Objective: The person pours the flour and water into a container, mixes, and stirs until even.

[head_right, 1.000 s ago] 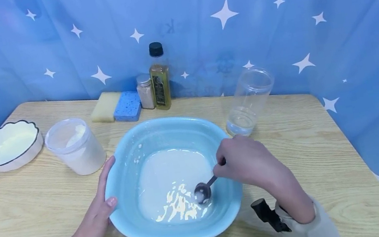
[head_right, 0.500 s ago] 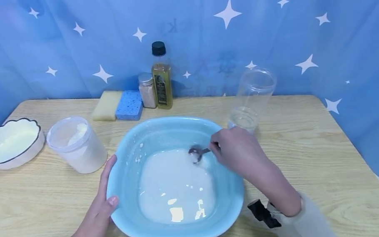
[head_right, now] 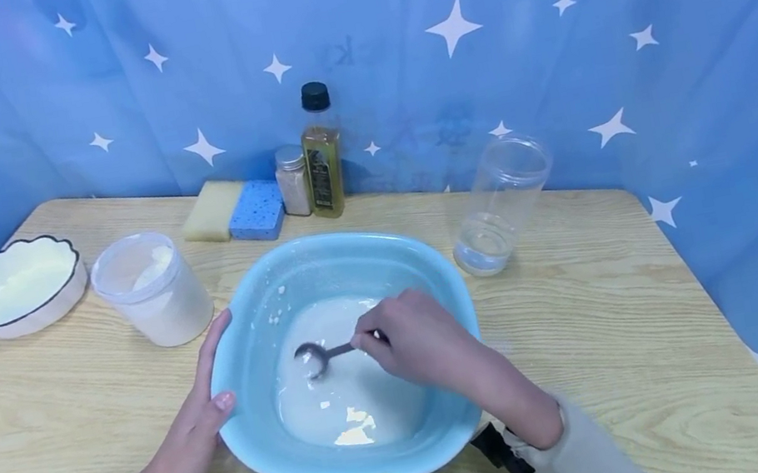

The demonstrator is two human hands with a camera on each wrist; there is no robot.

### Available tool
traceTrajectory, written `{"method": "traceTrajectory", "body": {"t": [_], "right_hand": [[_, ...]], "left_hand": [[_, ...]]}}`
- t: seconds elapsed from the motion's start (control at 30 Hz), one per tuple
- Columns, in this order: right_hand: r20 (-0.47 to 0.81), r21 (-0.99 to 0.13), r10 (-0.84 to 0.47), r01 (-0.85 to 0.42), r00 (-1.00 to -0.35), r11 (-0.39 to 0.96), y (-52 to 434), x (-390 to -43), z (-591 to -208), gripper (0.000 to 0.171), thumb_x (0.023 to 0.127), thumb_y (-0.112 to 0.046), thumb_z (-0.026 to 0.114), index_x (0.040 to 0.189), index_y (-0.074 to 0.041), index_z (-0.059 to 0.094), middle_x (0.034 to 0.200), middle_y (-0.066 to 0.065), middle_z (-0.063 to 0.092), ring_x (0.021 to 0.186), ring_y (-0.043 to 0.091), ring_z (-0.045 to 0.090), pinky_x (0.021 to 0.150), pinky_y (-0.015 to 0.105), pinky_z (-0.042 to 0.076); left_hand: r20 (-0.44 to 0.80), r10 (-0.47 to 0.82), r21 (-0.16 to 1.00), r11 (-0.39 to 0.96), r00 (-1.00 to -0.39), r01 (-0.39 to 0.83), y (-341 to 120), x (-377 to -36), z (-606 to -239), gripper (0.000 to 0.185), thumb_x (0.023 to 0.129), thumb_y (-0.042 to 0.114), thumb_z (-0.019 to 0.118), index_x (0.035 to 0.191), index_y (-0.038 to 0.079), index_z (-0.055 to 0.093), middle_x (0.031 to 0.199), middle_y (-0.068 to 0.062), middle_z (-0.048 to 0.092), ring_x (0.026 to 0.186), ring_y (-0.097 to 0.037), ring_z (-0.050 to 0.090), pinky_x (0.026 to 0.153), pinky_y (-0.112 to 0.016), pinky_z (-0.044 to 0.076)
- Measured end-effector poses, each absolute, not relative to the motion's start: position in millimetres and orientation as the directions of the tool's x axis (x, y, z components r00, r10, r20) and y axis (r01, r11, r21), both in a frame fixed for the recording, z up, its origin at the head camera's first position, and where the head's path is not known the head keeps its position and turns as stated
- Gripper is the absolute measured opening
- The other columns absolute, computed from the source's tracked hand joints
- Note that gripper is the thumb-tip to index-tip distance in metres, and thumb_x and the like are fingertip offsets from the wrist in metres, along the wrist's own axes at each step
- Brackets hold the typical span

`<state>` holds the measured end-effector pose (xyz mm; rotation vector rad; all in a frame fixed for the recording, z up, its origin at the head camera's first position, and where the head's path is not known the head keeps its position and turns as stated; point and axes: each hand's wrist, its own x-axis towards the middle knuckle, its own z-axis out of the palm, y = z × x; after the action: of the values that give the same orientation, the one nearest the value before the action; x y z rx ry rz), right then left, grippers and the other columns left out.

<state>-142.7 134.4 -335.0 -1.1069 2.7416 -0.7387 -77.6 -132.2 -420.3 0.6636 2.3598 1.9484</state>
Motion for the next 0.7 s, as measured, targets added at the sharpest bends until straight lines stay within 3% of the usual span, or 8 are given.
{"method": "traceTrajectory", "body": {"t": [0.13,0.4,0.53,0.7], "right_hand": [[0.017,-0.542,-0.748,-0.635,-0.663,0.551,135,-137,-330,0.015,0.089,-0.013,0.06,0.083,-0.012,0.074,0.059,-0.014,0.052,0.045,-0.001,0.032,0.044,0.018,0.032],[-0.162,-0.599,-0.814,-0.6,-0.558,0.531,160,-133,-306,0.024,0.09,-0.011,0.06,0.068,-0.02,0.065,0.055,-0.015,0.039,0.047,-0.001,0.032,0.045,0.017,0.032],[-0.211,-0.578,-0.788,-0.576,-0.578,0.578,176,-136,-296,0.024,0.088,-0.01,0.06,0.068,-0.02,0.066,0.057,-0.014,0.047,0.047,0.0,0.036,0.045,0.018,0.036],[-0.235,-0.457,-0.676,-0.534,-0.699,0.711,191,-141,-289,0.023,0.087,-0.01,0.06,0.068,-0.02,0.068,0.055,-0.011,0.048,0.045,0.003,0.036,0.043,0.021,0.035]], "left_hand": [[0.253,0.325,0.94,0.14,-0.911,0.311,-133,-77,-420,0.067,0.096,0.013,0.036,0.15,0.029,-0.001,0.155,0.0,0.006,0.124,-0.036,0.041,0.085,-0.036,0.05],[0.235,0.33,0.952,0.113,-0.914,0.285,-132,-79,-424,0.067,0.096,0.013,0.036,0.15,0.031,-0.001,0.154,-0.001,0.01,0.117,-0.036,0.049,0.079,-0.035,0.053],[0.231,0.323,0.951,0.124,-0.918,0.283,-133,-80,-426,0.067,0.096,0.013,0.036,0.15,0.031,0.0,0.154,0.0,0.009,0.118,-0.036,0.048,0.079,-0.035,0.053],[0.23,0.317,0.948,0.141,-0.92,0.285,-133,-79,-424,0.067,0.096,0.013,0.036,0.15,0.031,-0.001,0.155,0.001,0.008,0.12,-0.036,0.045,0.08,-0.034,0.052]]}}
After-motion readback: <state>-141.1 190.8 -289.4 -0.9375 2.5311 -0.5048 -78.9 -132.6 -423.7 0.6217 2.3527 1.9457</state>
